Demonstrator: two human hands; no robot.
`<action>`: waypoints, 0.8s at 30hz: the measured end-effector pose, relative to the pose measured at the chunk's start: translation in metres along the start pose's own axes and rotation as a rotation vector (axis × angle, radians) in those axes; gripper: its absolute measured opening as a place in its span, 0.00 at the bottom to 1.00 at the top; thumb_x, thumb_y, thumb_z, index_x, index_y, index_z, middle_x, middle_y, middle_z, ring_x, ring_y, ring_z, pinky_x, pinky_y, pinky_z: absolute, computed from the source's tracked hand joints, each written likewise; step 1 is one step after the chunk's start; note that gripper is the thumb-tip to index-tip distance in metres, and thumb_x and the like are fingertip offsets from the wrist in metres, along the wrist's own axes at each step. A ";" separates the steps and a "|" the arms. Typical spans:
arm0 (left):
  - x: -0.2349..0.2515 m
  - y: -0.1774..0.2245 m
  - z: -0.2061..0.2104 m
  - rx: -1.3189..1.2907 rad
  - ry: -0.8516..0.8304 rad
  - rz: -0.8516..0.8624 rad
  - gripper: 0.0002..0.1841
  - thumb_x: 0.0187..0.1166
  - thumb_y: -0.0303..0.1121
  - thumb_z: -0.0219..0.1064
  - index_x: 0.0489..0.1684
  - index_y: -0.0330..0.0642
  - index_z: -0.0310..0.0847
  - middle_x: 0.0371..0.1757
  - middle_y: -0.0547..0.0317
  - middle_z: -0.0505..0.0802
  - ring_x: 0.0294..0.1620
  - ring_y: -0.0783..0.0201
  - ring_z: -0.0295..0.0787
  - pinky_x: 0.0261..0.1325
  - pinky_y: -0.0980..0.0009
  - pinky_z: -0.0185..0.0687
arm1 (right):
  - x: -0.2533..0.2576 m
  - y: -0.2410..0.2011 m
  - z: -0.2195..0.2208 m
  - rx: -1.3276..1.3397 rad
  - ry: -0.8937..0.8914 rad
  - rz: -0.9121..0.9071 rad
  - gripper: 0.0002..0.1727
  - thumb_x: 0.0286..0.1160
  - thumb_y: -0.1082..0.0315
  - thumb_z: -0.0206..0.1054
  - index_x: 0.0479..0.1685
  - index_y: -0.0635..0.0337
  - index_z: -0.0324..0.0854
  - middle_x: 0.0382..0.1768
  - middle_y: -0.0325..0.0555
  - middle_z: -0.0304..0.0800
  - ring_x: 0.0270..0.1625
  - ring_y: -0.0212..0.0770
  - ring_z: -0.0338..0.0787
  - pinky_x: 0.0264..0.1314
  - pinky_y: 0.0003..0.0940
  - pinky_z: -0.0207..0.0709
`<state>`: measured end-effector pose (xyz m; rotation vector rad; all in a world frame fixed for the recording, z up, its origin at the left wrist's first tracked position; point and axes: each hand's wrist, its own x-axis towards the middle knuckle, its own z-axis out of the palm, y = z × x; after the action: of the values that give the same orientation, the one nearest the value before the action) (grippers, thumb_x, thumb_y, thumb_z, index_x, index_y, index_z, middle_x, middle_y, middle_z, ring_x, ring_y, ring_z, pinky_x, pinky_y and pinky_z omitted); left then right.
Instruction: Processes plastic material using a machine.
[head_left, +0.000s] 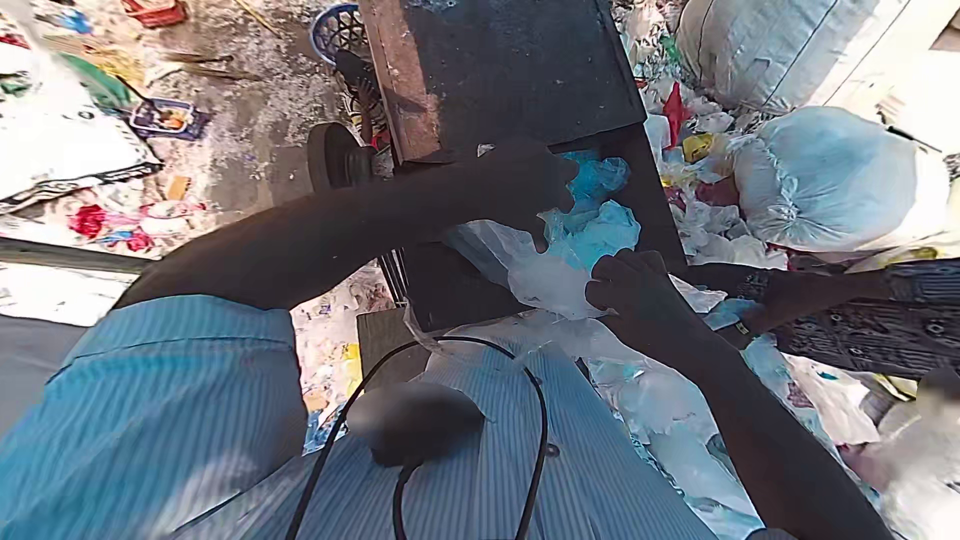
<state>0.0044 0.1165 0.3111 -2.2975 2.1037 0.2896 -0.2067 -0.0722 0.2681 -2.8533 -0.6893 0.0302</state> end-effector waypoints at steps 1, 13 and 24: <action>0.003 0.003 0.001 0.055 -0.064 -0.001 0.14 0.76 0.45 0.74 0.50 0.47 0.91 0.55 0.47 0.85 0.45 0.45 0.87 0.40 0.45 0.80 | -0.006 -0.003 -0.002 -0.026 0.028 0.000 0.07 0.58 0.73 0.75 0.31 0.52 0.84 0.33 0.44 0.81 0.41 0.51 0.83 0.47 0.52 0.71; 0.010 -0.033 -0.033 0.148 0.151 -0.215 0.12 0.91 0.32 0.54 0.58 0.48 0.85 0.49 0.46 0.91 0.51 0.39 0.91 0.45 0.38 0.81 | -0.037 -0.025 -0.044 -0.272 0.226 0.000 0.14 0.77 0.75 0.57 0.36 0.54 0.90 0.22 0.43 0.76 0.28 0.48 0.77 0.36 0.46 0.66; -0.071 -0.172 0.001 0.102 0.218 -0.856 0.14 0.82 0.28 0.59 0.62 0.41 0.80 0.53 0.27 0.89 0.55 0.21 0.86 0.48 0.21 0.74 | -0.097 -0.035 -0.056 -0.232 0.146 0.077 0.14 0.73 0.71 0.54 0.20 0.53 0.80 0.17 0.41 0.72 0.21 0.44 0.77 0.20 0.38 0.67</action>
<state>0.1684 0.2027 0.3010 -2.9683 0.9631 -0.0929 -0.3047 -0.0966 0.3268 -3.0620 -0.5874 -0.2609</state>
